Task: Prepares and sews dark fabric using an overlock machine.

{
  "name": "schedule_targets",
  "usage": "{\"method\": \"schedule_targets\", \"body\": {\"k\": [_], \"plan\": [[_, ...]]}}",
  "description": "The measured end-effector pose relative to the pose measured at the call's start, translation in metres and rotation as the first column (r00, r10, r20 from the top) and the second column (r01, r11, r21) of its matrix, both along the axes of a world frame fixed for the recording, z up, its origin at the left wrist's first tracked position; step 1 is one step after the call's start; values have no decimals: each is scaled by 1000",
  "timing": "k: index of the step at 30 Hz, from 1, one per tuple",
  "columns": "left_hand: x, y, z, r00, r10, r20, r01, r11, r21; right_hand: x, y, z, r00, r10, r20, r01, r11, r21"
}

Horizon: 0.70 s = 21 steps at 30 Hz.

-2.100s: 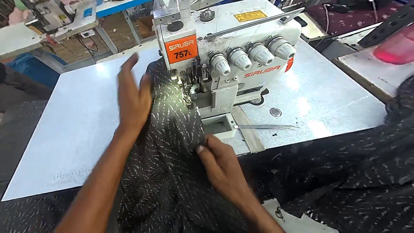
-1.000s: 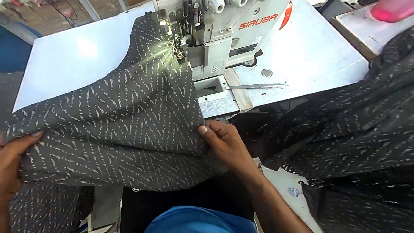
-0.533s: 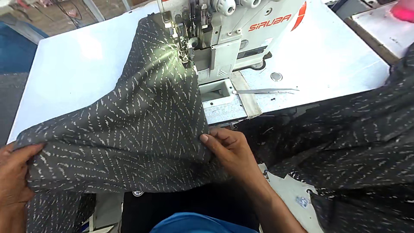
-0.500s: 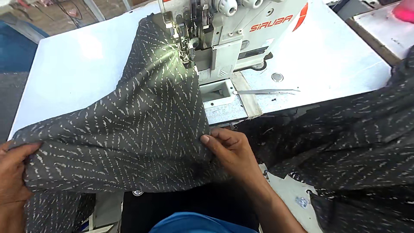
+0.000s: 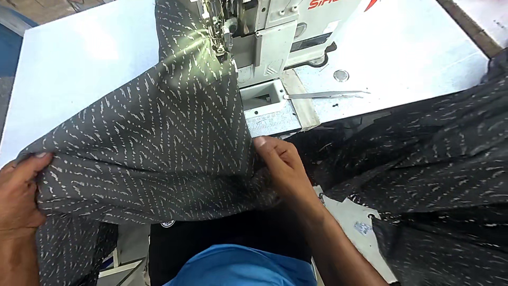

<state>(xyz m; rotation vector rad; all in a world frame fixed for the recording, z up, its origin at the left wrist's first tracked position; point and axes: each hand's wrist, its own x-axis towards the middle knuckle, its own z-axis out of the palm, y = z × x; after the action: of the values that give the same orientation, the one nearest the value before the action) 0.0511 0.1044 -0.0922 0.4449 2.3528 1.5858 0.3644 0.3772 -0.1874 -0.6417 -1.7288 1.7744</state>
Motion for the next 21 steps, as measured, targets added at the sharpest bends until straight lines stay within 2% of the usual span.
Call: {"method": "schedule_targets", "body": {"k": [6,8,11,12,15,18,21], "plan": [[-1,-2,-2,1000,-10,24,10,1000,15,2,-5,3,1000,-18,-26,18,999,-30],[10,5,10,998,40,56,-44,996,80,7,-8,9,1000,-13,-28,12,999,-45],[24,18,42,986,91,137,-126,954,271,8,-3,19,979,100,-176,-119,988,-99],[23,19,47,985,93,147,-135,943,305,5,-1,16,979,111,-171,-130,986,-107],[11,19,45,976,34,214,-103,941,322,-1,3,-1,993,95,-68,-101,990,-98],[7,17,37,967,-32,254,-50,950,309,5,0,-1,992,96,-78,-104,990,-99],[4,20,30,965,-9,262,-76,946,314,4,2,1,992,93,-85,-101,990,-101]]}}
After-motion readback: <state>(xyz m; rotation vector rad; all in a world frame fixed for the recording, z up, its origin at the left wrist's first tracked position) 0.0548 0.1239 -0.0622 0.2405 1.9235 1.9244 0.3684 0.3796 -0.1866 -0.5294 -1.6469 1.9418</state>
